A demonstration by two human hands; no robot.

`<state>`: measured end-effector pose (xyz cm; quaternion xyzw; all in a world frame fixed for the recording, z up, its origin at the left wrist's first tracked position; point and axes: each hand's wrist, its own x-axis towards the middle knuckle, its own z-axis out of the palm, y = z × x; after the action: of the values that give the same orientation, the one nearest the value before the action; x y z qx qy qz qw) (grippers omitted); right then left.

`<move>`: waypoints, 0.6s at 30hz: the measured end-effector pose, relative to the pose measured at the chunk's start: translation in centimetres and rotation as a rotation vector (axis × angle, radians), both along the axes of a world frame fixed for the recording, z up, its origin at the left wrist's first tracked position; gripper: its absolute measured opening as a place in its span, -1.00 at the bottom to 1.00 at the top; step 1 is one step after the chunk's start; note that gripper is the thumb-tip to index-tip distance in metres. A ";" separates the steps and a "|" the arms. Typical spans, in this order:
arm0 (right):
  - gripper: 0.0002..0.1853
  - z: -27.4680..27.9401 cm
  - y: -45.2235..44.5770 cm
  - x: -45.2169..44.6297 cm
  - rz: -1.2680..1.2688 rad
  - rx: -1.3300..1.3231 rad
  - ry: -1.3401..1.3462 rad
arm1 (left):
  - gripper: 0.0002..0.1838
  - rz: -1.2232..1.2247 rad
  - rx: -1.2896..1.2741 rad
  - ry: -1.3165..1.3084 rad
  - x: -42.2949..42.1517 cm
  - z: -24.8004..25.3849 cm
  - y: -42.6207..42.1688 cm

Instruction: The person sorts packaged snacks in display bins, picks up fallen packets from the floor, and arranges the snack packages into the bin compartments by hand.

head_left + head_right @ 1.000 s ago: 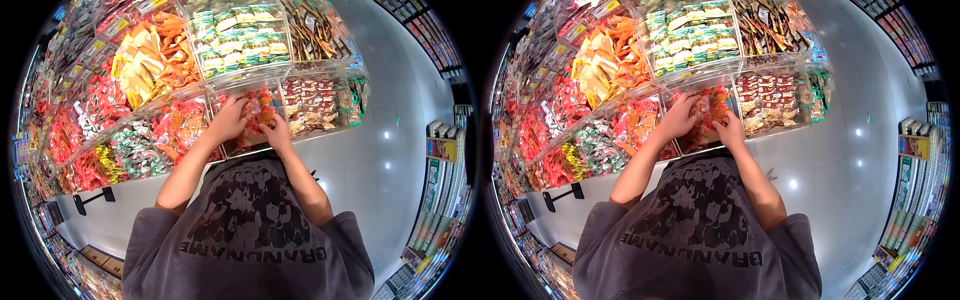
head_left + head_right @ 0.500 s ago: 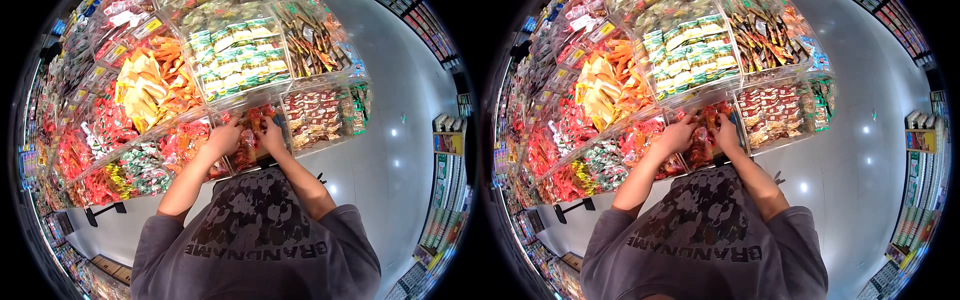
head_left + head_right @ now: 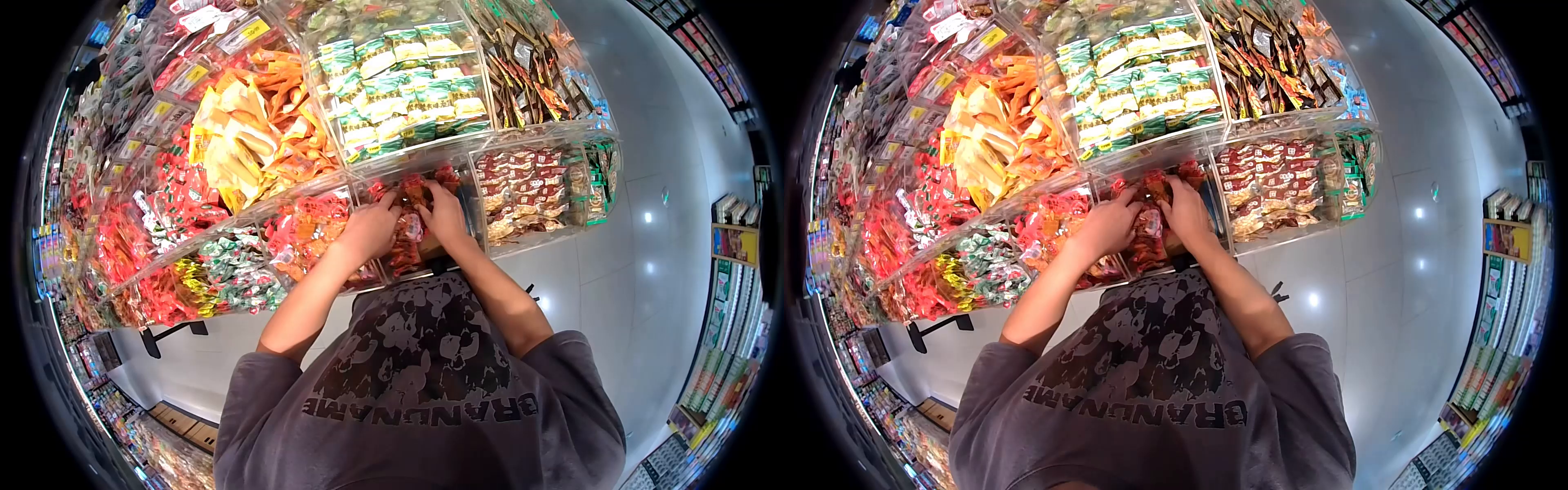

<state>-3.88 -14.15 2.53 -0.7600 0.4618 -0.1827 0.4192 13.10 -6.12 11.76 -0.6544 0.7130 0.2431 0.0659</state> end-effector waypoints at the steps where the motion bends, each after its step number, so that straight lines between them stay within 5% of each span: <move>1: -0.42 -0.1 -0.2 0.1 -0.003 0.001 -0.001 | -0.48 -0.004 0.001 0.000 0.0 -0.1 0.0; 3: -0.35 -0.6 -0.6 0.4 -0.006 0.227 0.023 | -0.48 -0.012 0.001 -0.001 0.2 -0.3 0.1; 10: -0.26 -0.3 -2.3 0.4 0.058 0.262 -0.020 | -0.51 -0.030 -0.056 0.035 0.5 -1.3 0.4; 18: -0.39 1.6 -3.2 0.2 0.139 0.159 0.039 | -0.54 -0.037 -0.142 0.001 -0.1 0.1 0.7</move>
<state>-3.63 -17.30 4.13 -0.7578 0.4293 -0.1010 0.4808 13.00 -5.47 11.83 -0.6438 0.7406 0.1908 0.0234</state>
